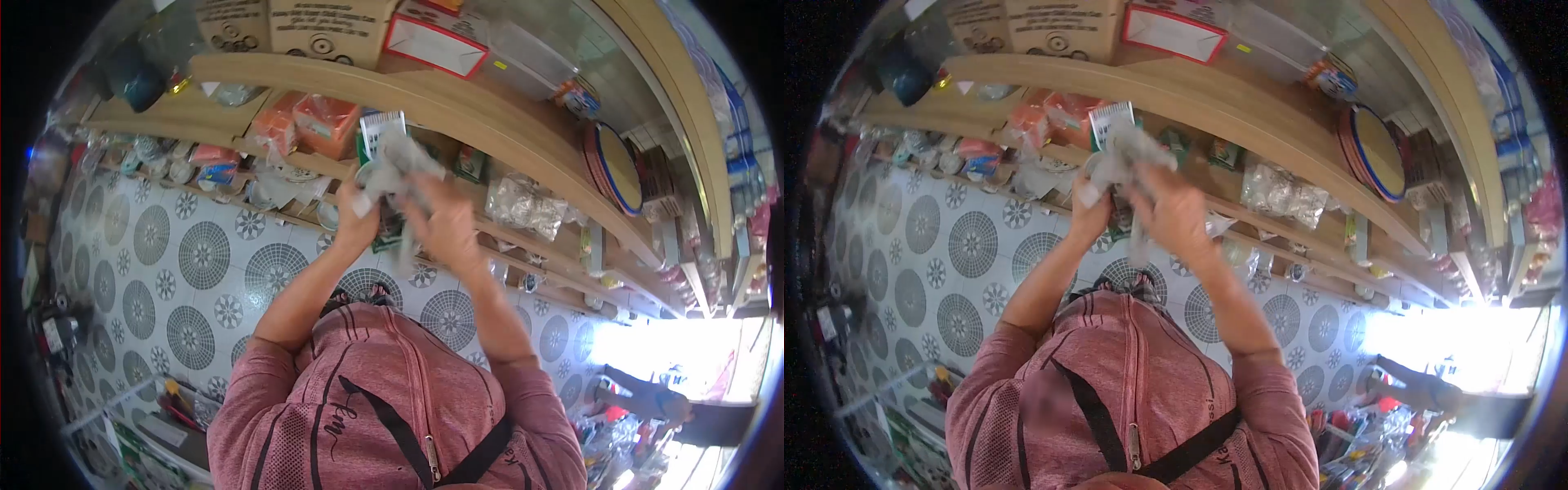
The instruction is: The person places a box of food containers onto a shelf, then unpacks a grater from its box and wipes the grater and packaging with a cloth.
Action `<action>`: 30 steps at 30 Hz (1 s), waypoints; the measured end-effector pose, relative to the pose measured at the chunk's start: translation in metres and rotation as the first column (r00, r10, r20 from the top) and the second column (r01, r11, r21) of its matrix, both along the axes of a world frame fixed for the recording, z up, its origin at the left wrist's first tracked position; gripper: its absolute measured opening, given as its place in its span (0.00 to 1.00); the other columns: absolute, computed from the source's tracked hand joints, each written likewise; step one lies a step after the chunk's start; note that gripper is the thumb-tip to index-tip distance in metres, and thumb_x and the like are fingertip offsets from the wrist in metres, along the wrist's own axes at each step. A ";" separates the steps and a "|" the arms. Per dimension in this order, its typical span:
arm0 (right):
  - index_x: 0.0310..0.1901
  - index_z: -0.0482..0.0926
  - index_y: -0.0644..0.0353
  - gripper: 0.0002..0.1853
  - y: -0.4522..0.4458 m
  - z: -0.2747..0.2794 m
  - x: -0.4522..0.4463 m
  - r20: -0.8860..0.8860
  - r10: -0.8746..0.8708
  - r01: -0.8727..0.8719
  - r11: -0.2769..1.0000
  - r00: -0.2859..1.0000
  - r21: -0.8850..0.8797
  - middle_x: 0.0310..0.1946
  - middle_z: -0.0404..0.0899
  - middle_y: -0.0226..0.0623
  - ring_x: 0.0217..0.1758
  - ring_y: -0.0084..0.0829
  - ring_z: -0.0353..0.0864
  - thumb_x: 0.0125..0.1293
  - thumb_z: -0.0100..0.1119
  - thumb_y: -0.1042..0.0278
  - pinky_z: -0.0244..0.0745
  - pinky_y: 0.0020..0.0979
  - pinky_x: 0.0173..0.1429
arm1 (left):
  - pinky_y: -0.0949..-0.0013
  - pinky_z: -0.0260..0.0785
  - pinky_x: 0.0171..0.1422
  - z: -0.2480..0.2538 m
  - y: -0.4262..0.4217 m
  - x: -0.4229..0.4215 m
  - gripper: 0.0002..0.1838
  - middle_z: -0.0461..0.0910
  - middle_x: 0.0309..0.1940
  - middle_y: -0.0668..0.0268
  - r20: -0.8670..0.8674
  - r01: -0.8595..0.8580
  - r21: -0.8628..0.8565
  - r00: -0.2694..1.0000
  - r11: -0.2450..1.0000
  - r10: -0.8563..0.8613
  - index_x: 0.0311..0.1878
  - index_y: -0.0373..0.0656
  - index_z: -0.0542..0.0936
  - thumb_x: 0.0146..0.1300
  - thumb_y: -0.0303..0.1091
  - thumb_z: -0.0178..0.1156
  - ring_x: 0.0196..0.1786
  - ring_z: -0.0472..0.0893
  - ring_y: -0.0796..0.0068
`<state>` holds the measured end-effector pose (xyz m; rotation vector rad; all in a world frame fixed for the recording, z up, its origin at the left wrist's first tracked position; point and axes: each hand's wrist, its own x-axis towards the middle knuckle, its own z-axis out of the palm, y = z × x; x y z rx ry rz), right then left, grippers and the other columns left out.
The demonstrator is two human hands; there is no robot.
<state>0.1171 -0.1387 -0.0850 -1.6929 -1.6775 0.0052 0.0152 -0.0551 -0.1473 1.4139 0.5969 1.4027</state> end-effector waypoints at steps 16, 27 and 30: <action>0.45 0.71 0.60 0.09 0.035 -0.049 -0.035 -0.971 0.148 -0.209 0.972 0.189 0.107 0.34 0.70 0.26 0.38 0.16 0.66 0.68 0.48 0.66 0.64 0.20 0.42 | 0.60 0.61 0.49 -0.025 -0.012 -0.039 0.23 0.70 0.36 0.49 -0.291 -0.075 -0.065 0.955 0.995 0.053 0.25 0.32 0.73 0.69 0.42 0.45 0.40 0.70 0.55; 0.33 0.78 0.61 0.10 -0.050 -0.040 0.062 -0.982 -0.169 -0.032 0.985 -0.085 -0.167 0.28 0.78 0.29 0.33 0.21 0.77 0.64 0.54 0.63 0.74 0.26 0.41 | 0.68 0.62 0.50 -0.033 -0.009 -0.022 0.22 0.70 0.44 0.56 -0.059 -0.163 -0.241 0.986 0.957 0.153 0.32 0.31 0.77 0.69 0.43 0.46 0.43 0.71 0.66; 0.31 0.76 0.62 0.09 -0.057 -0.028 0.075 -0.894 -0.157 -0.205 0.943 0.420 -0.261 0.24 0.73 0.27 0.29 0.19 0.73 0.60 0.59 0.64 0.70 0.23 0.38 | 0.67 0.62 0.48 -0.014 -0.031 -0.010 0.21 0.69 0.40 0.56 -0.206 -0.185 -0.172 0.967 0.967 0.149 0.32 0.32 0.78 0.68 0.43 0.48 0.41 0.71 0.65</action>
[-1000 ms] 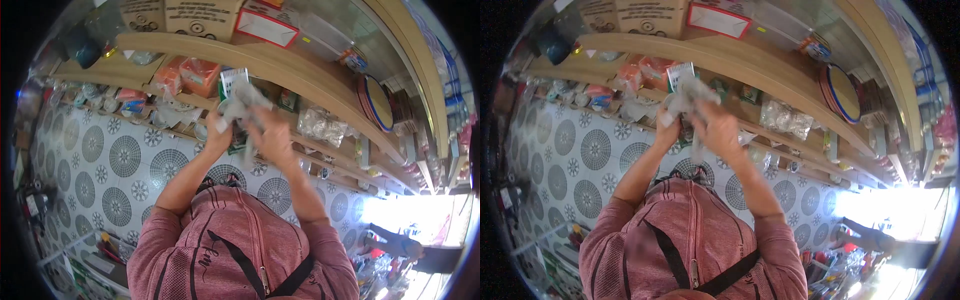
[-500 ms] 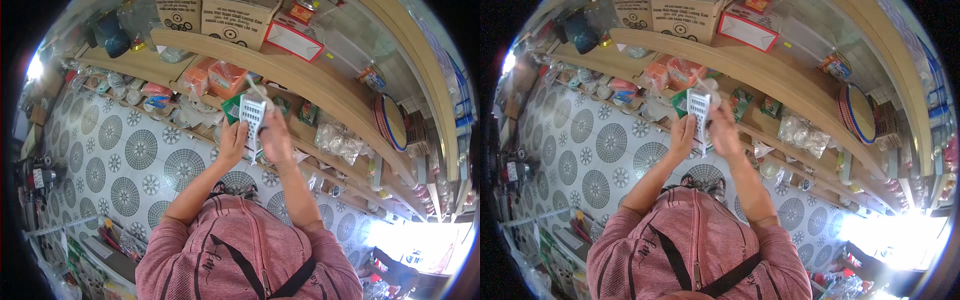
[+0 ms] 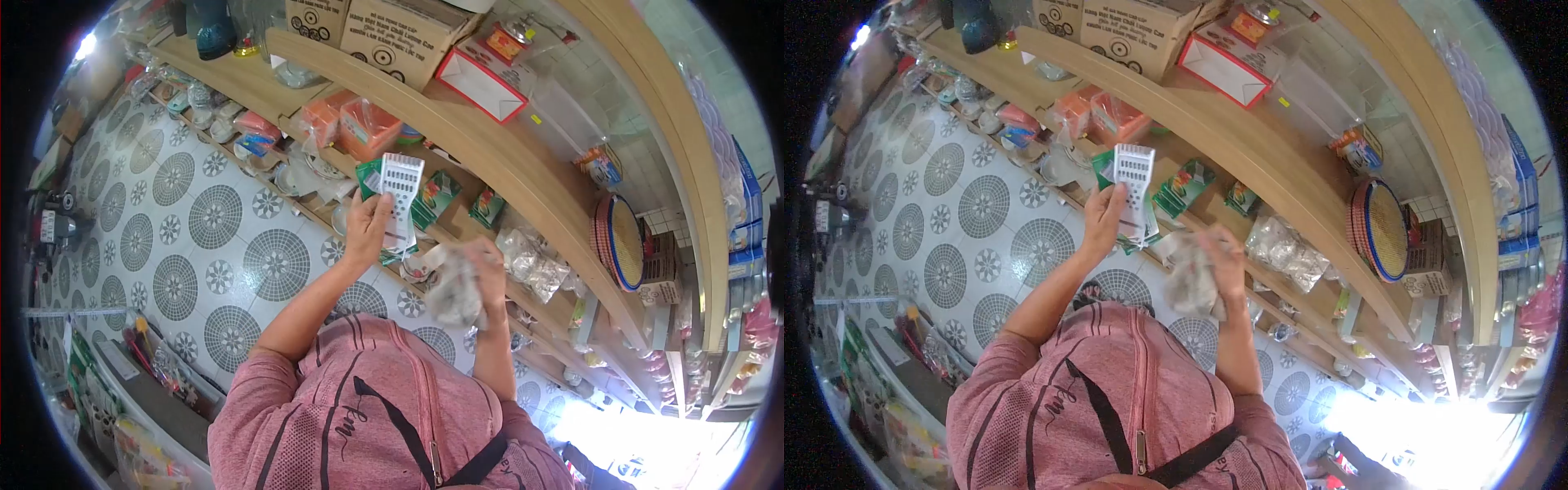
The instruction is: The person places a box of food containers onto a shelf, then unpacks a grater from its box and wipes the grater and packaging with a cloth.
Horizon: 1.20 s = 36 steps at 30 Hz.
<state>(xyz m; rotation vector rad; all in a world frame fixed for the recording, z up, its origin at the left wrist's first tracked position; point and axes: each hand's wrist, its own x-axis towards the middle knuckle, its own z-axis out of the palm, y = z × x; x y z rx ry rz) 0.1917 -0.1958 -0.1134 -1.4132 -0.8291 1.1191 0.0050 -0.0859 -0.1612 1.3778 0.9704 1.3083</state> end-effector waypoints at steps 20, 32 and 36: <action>0.45 0.77 0.66 0.14 -0.012 -0.043 -0.020 0.014 0.428 -0.427 0.903 0.904 -0.052 0.34 0.78 0.27 0.38 0.17 0.72 0.67 0.52 0.63 0.69 0.23 0.44 | 0.74 0.72 0.43 0.048 -0.014 -0.037 0.52 0.69 0.51 0.60 0.437 -0.128 0.011 0.893 0.992 0.110 0.72 0.53 0.36 0.49 0.15 0.55 0.43 0.75 0.77; 0.44 0.78 0.65 0.13 -0.010 -0.044 -0.044 -0.179 0.618 -0.634 0.772 0.766 -0.047 0.36 0.79 0.26 0.38 0.15 0.72 0.66 0.54 0.64 0.68 0.21 0.44 | 0.45 0.64 0.60 0.000 -0.010 -0.083 0.28 0.74 0.47 0.45 0.978 0.525 -0.130 0.207 0.841 0.022 0.51 0.39 0.69 0.65 0.57 0.44 0.52 0.75 0.47; 0.45 0.78 0.64 0.13 -0.012 -0.044 -0.037 -0.241 0.593 -0.627 0.772 0.768 -0.103 0.37 0.79 0.27 0.39 0.16 0.74 0.66 0.53 0.64 0.68 0.21 0.45 | 0.42 0.64 0.59 -0.003 0.004 -0.087 0.31 0.72 0.46 0.52 0.874 0.293 -0.434 0.366 0.852 0.319 0.46 0.40 0.68 0.58 0.63 0.52 0.50 0.74 0.47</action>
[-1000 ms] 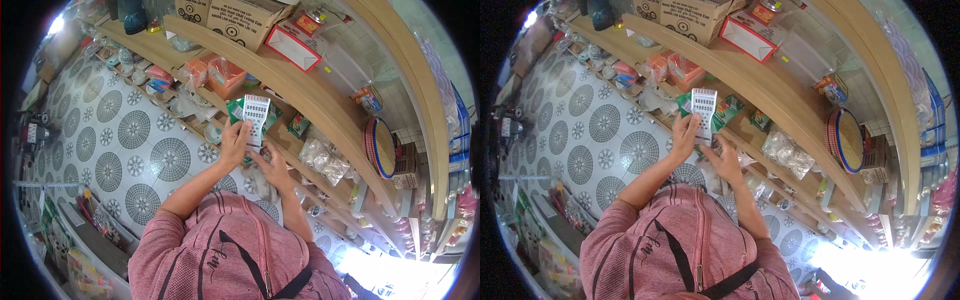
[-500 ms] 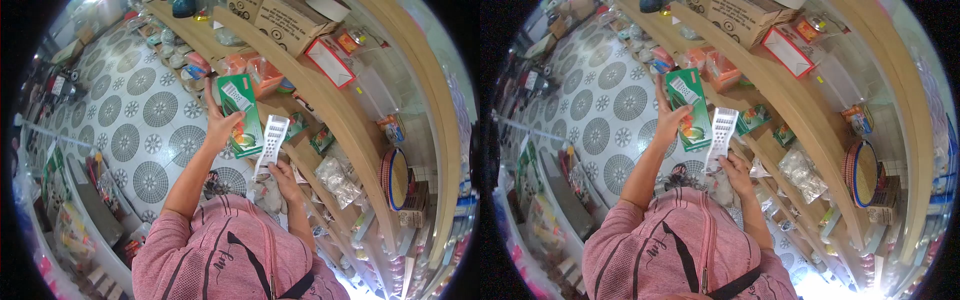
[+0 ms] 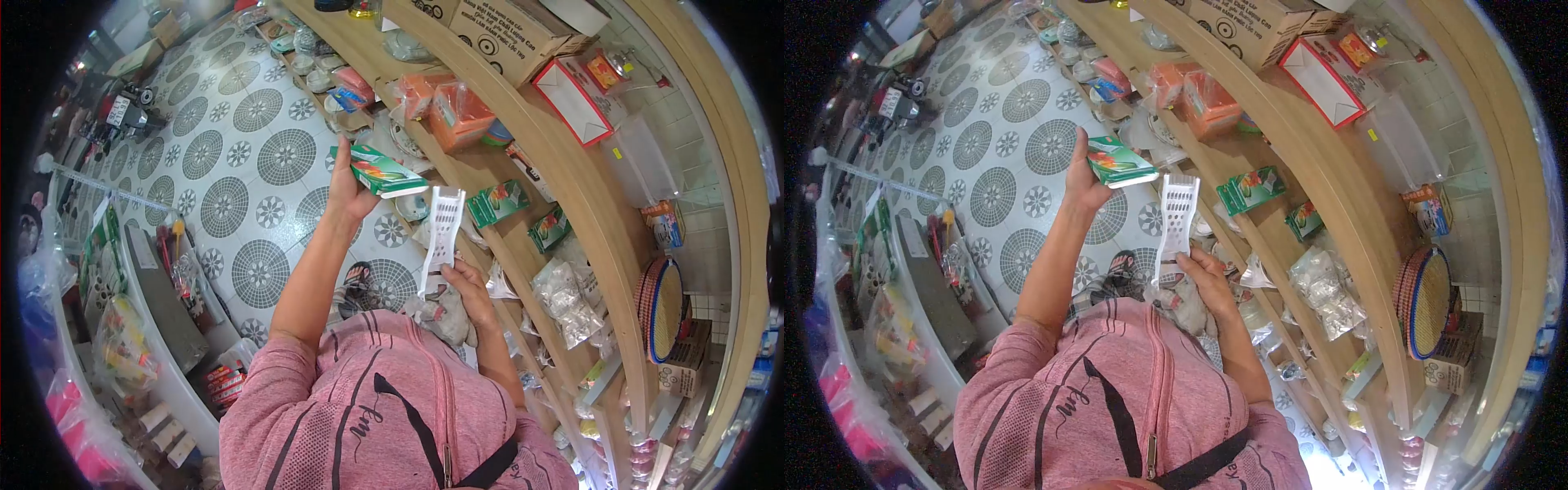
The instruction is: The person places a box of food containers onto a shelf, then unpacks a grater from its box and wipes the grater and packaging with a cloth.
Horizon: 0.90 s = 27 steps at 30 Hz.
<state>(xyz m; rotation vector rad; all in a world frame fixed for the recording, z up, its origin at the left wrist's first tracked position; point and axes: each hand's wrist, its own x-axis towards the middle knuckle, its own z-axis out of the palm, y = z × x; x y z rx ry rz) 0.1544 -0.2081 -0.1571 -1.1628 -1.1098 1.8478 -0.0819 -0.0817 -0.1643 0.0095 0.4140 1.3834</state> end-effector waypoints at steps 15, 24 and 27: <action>0.44 0.78 0.64 0.14 0.016 0.003 -0.014 -0.010 -0.094 0.093 0.995 0.996 -0.033 0.37 0.79 0.27 0.41 0.17 0.74 0.66 0.53 0.62 0.68 0.22 0.49 | 0.55 0.73 0.51 0.039 0.023 0.029 0.30 0.73 0.36 0.62 -0.078 -0.223 0.110 0.969 0.968 0.233 0.45 0.46 0.67 0.54 0.64 0.55 0.40 0.78 0.61; 0.44 0.78 0.62 0.13 0.025 -0.005 -0.012 0.003 -0.124 0.123 0.989 0.992 0.084 0.35 0.79 0.26 0.35 0.14 0.74 0.65 0.54 0.62 0.68 0.18 0.41 | 0.60 0.72 0.50 0.042 0.035 0.029 0.32 0.72 0.39 0.65 -0.263 -0.267 0.246 0.907 0.932 0.329 0.50 0.45 0.66 0.57 0.64 0.54 0.43 0.77 0.64; 0.45 0.78 0.62 0.14 0.027 0.001 -0.010 0.002 -0.090 0.089 0.993 0.996 0.083 0.35 0.80 0.27 0.35 0.15 0.74 0.65 0.54 0.62 0.69 0.19 0.41 | 0.61 0.72 0.50 0.038 0.042 0.024 0.32 0.73 0.41 0.65 -0.286 -0.231 0.286 0.906 0.930 0.313 0.51 0.44 0.66 0.57 0.63 0.54 0.44 0.77 0.65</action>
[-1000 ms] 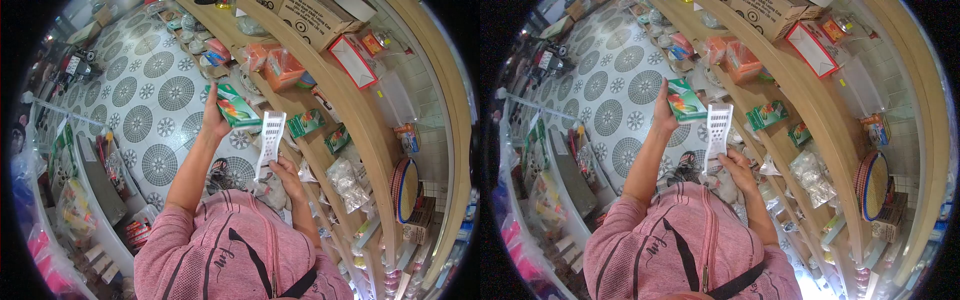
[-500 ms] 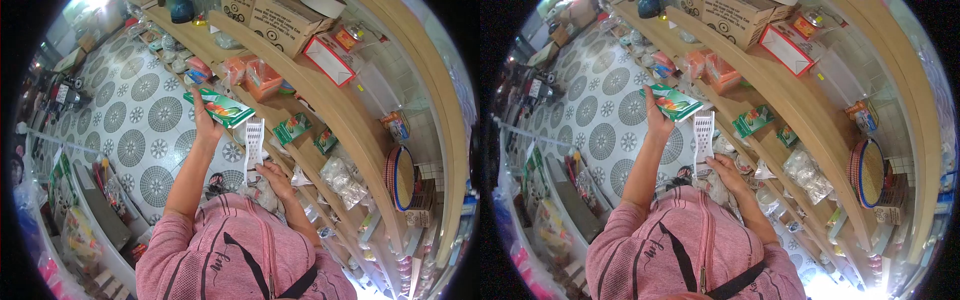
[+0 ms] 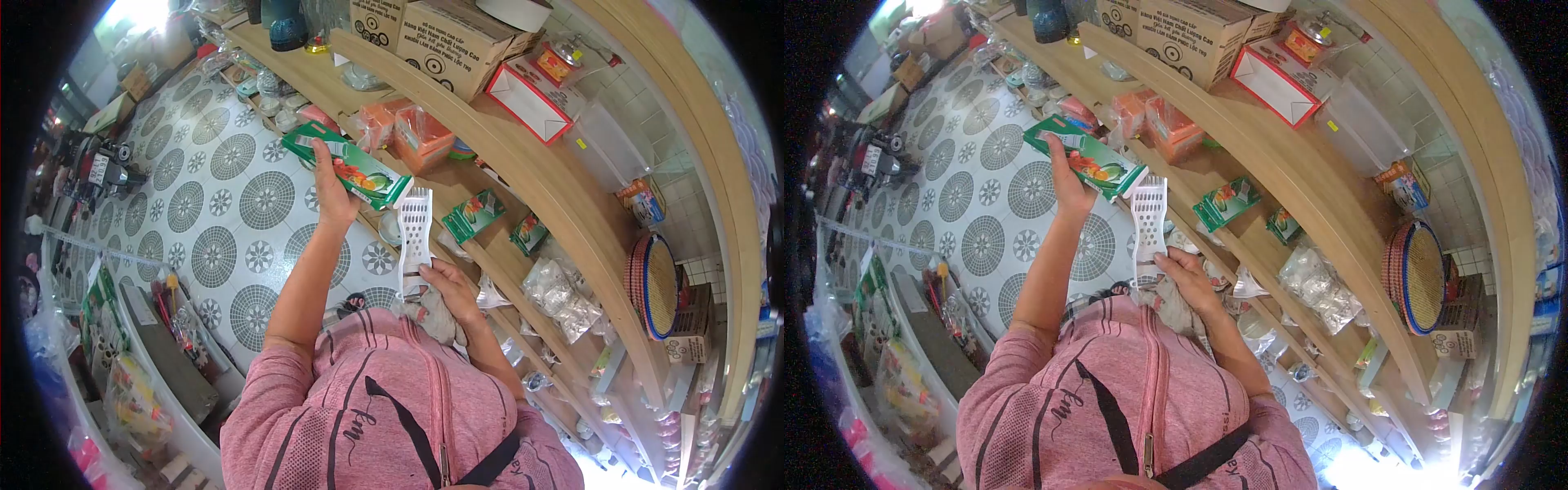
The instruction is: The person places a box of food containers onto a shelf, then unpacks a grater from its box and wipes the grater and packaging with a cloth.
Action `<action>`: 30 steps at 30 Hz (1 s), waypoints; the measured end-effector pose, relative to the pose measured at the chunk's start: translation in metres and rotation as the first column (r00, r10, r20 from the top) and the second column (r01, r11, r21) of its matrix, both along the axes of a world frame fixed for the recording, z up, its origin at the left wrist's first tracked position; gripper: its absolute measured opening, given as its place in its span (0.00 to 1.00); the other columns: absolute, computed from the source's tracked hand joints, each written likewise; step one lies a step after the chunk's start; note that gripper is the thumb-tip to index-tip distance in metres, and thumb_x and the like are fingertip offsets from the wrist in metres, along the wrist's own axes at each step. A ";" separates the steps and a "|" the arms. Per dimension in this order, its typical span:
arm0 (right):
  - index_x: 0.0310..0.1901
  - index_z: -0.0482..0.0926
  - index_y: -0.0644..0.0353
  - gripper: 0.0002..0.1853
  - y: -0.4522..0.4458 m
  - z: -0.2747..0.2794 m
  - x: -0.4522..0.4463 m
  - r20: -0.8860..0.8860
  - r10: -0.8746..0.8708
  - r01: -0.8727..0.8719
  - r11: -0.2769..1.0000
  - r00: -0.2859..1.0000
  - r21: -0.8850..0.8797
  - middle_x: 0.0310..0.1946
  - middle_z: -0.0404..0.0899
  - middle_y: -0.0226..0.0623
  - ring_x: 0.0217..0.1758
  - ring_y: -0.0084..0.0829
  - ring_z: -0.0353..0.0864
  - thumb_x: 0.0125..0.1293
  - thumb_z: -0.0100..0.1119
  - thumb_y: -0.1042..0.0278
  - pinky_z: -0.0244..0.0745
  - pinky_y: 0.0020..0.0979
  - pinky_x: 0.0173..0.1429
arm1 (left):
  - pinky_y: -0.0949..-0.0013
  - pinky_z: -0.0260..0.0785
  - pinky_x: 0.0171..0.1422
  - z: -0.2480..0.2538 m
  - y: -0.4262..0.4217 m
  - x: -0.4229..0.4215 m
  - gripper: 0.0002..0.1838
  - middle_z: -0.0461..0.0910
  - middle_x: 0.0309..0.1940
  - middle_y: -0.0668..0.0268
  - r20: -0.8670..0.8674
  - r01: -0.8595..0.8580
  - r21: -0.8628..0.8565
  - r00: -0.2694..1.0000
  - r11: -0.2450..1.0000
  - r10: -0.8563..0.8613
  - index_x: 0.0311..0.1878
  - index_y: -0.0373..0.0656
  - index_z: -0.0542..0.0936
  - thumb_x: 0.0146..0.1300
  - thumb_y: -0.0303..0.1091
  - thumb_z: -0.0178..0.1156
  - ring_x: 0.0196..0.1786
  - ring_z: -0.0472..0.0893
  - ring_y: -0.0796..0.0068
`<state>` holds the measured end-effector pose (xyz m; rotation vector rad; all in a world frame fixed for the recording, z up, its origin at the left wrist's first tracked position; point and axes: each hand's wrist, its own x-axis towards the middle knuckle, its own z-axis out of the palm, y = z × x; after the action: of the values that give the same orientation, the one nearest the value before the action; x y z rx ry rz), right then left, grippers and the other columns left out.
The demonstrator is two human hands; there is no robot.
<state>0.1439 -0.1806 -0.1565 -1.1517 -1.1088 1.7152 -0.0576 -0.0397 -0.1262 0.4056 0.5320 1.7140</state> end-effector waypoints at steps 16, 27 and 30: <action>0.40 0.80 0.61 0.15 0.004 0.017 0.006 0.003 0.008 -0.008 0.990 1.000 -0.143 0.32 0.79 0.26 0.31 0.16 0.74 0.59 0.57 0.58 0.68 0.18 0.38 | 0.44 0.67 0.52 -0.036 0.027 0.018 0.35 0.71 0.53 0.59 0.152 0.339 -0.326 0.940 0.882 -0.305 0.60 0.49 0.64 0.57 0.63 0.54 0.52 0.73 0.53; 0.41 0.78 0.62 0.18 0.004 0.031 0.016 0.025 -0.001 0.009 0.944 1.000 -0.329 0.33 0.78 0.28 0.30 0.20 0.75 0.55 0.62 0.57 0.72 0.21 0.34 | 0.58 0.76 0.41 -0.023 0.018 0.025 0.28 0.76 0.35 0.64 -0.062 0.458 -0.110 0.882 0.882 -0.466 0.48 0.46 0.71 0.59 0.62 0.51 0.36 0.80 0.67; 0.40 0.80 0.64 0.17 0.019 0.015 0.025 0.042 0.152 -0.136 0.957 0.988 -0.258 0.33 0.79 0.29 0.35 0.20 0.75 0.58 0.58 0.56 0.70 0.22 0.43 | 0.57 0.76 0.42 -0.027 0.014 0.026 0.28 0.78 0.36 0.63 -0.069 0.574 -0.078 0.813 0.815 -0.579 0.48 0.46 0.72 0.60 0.62 0.50 0.37 0.80 0.66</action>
<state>0.1685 -0.1619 -0.1411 -1.3150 -1.0531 1.9920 -0.0315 -0.0258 -0.1534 0.5445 0.4565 1.0914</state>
